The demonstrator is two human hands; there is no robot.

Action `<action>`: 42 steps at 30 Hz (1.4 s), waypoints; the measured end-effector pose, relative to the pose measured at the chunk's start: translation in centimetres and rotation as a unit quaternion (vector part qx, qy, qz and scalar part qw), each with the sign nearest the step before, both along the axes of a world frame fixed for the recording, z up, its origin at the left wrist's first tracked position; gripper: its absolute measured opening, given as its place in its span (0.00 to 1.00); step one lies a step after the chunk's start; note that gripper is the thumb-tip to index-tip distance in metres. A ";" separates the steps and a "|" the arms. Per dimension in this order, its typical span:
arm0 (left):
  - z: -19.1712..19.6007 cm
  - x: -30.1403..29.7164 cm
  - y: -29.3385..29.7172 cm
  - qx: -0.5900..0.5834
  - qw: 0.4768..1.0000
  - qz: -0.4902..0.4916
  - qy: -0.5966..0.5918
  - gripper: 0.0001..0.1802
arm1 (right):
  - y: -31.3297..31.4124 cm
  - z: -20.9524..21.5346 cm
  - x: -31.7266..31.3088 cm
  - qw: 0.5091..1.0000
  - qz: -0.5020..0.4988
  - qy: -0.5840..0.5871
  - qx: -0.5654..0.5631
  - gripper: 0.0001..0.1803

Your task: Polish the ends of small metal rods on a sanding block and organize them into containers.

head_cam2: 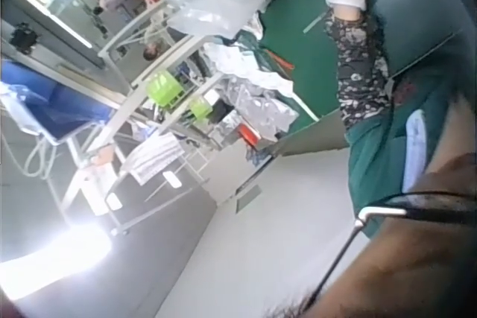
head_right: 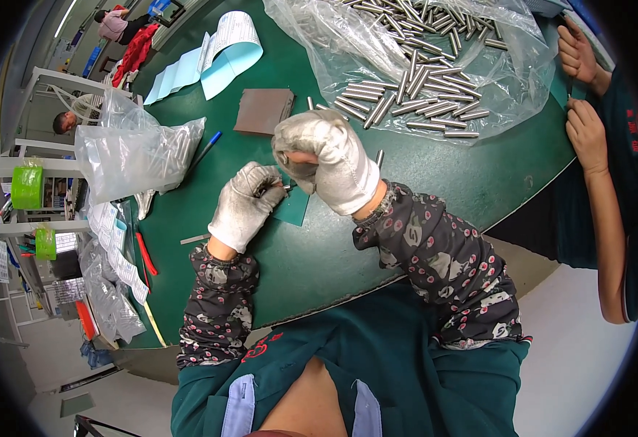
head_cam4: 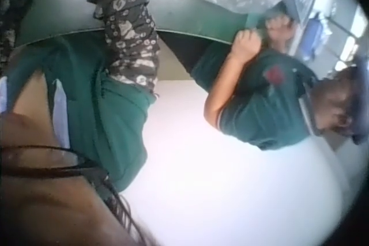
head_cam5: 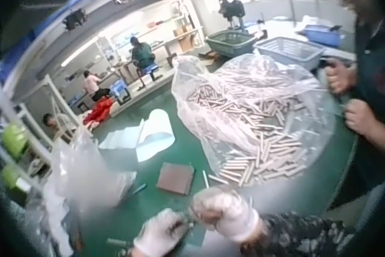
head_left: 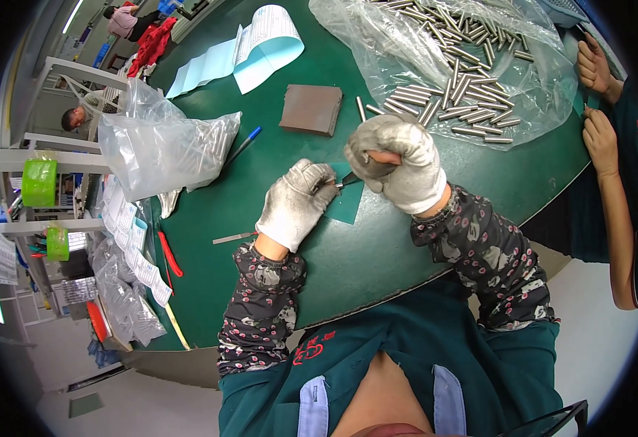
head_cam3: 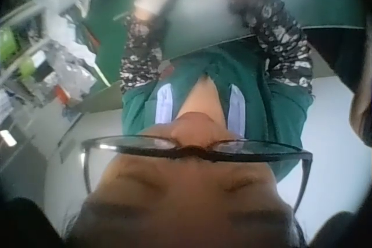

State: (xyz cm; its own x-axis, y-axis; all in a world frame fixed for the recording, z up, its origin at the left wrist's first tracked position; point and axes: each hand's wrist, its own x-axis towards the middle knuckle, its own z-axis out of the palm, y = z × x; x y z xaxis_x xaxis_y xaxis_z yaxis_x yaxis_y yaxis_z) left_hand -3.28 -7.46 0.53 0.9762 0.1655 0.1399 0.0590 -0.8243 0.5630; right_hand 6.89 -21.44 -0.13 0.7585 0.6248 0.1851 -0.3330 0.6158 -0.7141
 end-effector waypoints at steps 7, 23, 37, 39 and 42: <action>-0.1 0.0 -0.1 0.006 1.000 -0.001 -0.003 0.09 | 0.1 1.1 0.2 0.966 -0.026 -0.239 -0.090 0.15; -0.1 -0.3 0.1 -0.015 1.000 -0.011 -0.014 0.09 | -0.4 0.0 0.8 0.996 0.068 0.030 0.051 0.17; -0.1 0.2 0.4 -0.012 1.000 -0.010 0.001 0.08 | 0.3 -0.1 0.0 1.000 0.016 -0.002 0.012 0.19; -0.1 0.2 0.4 -0.020 1.000 -0.010 0.002 0.08 | 0.5 -0.3 -0.1 1.000 -0.006 -0.013 0.003 0.18; 0.0 0.2 0.4 -0.018 1.000 -0.010 0.004 0.08 | 0.6 -0.6 -0.1 0.999 -0.022 -0.026 -0.005 0.18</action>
